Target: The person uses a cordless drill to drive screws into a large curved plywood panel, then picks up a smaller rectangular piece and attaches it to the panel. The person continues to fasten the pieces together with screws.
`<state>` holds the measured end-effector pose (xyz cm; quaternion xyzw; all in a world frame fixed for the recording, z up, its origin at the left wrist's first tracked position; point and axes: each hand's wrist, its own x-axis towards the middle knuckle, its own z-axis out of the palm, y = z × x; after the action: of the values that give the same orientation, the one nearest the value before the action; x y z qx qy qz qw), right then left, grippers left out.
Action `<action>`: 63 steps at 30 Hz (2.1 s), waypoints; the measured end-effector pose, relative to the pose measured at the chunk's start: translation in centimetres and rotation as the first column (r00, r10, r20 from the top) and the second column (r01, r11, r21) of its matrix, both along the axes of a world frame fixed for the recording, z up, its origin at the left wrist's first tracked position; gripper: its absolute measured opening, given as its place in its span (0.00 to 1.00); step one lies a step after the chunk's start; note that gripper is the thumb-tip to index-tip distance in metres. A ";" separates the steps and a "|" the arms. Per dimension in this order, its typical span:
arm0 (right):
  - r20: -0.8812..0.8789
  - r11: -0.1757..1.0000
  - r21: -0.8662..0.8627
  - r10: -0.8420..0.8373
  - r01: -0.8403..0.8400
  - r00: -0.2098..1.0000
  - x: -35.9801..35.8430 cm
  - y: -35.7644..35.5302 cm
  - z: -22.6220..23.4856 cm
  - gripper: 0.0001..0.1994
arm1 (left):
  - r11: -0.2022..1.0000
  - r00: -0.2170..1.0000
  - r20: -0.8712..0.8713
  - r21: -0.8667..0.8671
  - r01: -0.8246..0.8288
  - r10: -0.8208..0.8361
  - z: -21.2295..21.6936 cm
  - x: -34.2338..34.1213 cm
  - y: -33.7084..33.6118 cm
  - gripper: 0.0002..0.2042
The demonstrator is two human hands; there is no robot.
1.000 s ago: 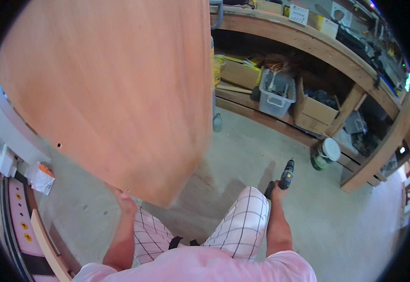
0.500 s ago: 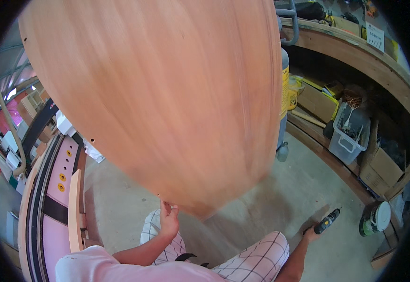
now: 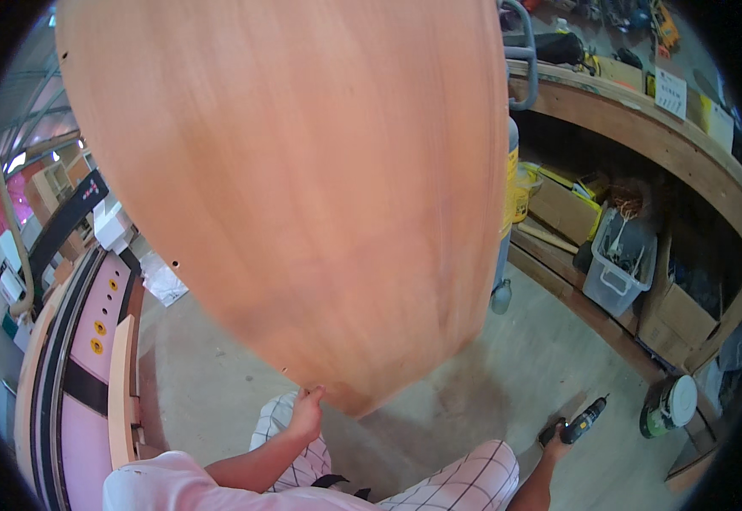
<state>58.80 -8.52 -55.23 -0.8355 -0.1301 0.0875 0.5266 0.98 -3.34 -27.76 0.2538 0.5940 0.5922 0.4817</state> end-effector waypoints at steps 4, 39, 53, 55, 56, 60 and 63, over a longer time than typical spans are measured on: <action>-0.010 0.996 -0.052 0.066 -0.067 0.998 0.3 -0.5 -0.3 0.23 | 0.996 0.998 -0.014 0.066 0.062 -0.061 0.2 -0.1 0.0 0.19; -0.051 0.670 0.648 0.512 -0.362 0.857 -17.5 6.6 50.6 0.16 | 0.155 0.459 -0.411 0.853 0.498 0.788 67.9 -9.5 4.1 0.49; 0.014 0.501 0.694 0.709 -0.517 0.705 -20.8 14.3 81.8 0.19 | 0.610 -0.228 -0.886 0.075 0.789 0.404 97.6 -5.9 1.6 0.36; 0.066 0.508 0.662 0.694 -0.552 0.717 -19.0 19.5 84.2 0.19 | 0.648 -0.280 -0.882 0.036 0.761 0.378 97.1 -2.9 4.0 0.36; 0.100 0.485 0.671 0.691 -0.561 0.716 -18.3 22.2 85.0 0.19 | 0.657 -0.257 -0.890 0.062 0.751 0.378 97.1 -1.7 5.2 0.37; 0.027 0.489 0.656 0.747 -0.576 0.665 -15.7 33.7 86.8 0.33 | 0.755 -0.275 -0.951 -0.075 0.651 0.143 97.2 1.7 8.6 0.43; 0.075 0.328 0.661 0.866 -0.675 0.494 -15.7 38.4 86.9 0.35 | 0.828 -0.388 -0.922 -0.212 0.519 0.007 97.6 4.3 10.7 0.44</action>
<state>43.05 29.88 31.71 -0.4236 -0.4567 0.4044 0.6696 5.26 7.32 69.79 0.8295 0.5382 0.0917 -0.1173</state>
